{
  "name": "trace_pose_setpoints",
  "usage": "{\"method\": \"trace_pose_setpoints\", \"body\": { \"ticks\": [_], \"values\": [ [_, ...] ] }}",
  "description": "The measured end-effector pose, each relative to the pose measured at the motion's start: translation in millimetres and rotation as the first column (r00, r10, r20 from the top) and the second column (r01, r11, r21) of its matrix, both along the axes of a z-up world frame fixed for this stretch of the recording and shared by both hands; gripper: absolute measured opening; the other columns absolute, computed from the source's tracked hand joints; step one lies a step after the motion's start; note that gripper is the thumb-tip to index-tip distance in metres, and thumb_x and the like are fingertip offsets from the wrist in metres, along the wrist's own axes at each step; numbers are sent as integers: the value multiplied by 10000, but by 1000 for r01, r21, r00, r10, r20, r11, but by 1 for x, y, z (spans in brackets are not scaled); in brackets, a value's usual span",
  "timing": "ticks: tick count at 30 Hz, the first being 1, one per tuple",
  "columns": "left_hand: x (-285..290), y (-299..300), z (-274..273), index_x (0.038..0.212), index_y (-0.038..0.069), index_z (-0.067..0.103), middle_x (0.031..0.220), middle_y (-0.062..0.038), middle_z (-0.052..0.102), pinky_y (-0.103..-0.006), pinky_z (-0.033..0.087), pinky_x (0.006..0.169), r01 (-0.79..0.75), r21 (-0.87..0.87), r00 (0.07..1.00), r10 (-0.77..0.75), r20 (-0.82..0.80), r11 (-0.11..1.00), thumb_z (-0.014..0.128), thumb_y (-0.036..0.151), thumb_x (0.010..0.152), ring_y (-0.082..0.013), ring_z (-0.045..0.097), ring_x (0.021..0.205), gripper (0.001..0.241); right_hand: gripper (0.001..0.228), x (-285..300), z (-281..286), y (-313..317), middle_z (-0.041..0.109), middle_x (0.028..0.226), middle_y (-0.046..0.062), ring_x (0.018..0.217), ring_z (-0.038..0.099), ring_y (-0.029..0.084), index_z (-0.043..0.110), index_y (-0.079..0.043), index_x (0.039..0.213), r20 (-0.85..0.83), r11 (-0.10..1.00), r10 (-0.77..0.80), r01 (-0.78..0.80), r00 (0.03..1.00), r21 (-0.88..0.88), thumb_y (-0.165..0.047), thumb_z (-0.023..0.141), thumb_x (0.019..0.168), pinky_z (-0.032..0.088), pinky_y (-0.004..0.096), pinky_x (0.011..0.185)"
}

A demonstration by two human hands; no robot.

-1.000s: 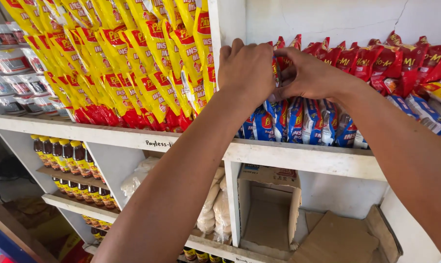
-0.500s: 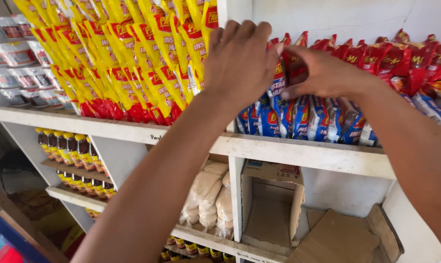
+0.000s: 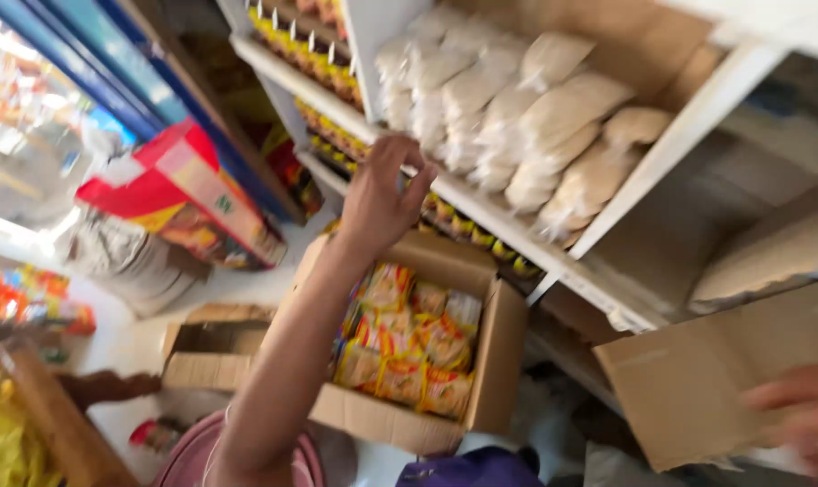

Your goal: Stocking instant noodles from a cardboard box onto grocery store shelves.

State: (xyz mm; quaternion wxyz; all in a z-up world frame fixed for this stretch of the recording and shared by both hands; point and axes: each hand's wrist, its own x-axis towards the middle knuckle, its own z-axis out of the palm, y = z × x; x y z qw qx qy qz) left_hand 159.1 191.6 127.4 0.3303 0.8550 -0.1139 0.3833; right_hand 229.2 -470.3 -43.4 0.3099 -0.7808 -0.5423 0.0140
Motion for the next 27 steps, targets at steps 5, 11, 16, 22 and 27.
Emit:
{"method": "trace_pose_setpoints", "body": {
  "ticks": [5, 11, 16, 22, 27],
  "values": [
    [-81, 67, -239, 817, 41, 619, 766, -119, 603, -413, 483, 675, -461, -199, 788, 296, -540, 865, 601, 256, 975, -274, 553, 690, 267, 234, -177, -133, 199, 831, 989, 148, 838, 789, 178, 760, 17, 1013, -777, 776, -278, 609, 565, 165, 1, 774, 780, 627, 272, 775],
    [-129, 85, -400, 1097, -17, 692, 744, -69, 628, -288, 459, 530, -771, -605, 609, -46, -792, 197, 608, 179, 1018, -146, 552, 583, 228, 355, -246, -302, 139, 767, 1091, 334, 973, 723, 403, 692, 179, 1228, -859, 583, -490, 676, -149, -450, 7, 708, 918, 532, 495, 889],
    [-78, 96, -396, 1074, 5, 704, 814, -66, 650, -257, 473, 535, -722, -687, 689, 0, -725, -79, 648, 249, 1008, -126, 570, 626, 259, 519, -235, -275, 119, 824, 1178, 191, 1008, 793, 316, 768, -20, 1268, -620, 572, -781, 483, 74, -663, -351, 713, 872, 590, 424, 921],
    [-48, 109, -429, 1099, -15, 686, 872, -95, 683, -294, 470, 543, -768, -594, 588, 105, -802, -239, 642, 191, 991, -152, 556, 617, 237, 473, -243, -219, 170, 834, 1068, 112, 986, 784, 261, 816, -90, 1169, -462, 441, -879, 564, 115, -698, -450, 665, 901, 587, 361, 916],
    [-97, 60, -371, 905, 45, 626, 852, -57, 644, -264, 511, 693, -471, -879, 879, -48, -475, 70, 619, -40, 934, -128, 576, 726, 90, 368, -238, -178, 232, 809, 1073, 265, 893, 748, 337, 715, 111, 1237, -810, 541, -577, 695, -105, -475, -96, 689, 934, 534, 402, 773]
  ]
}}
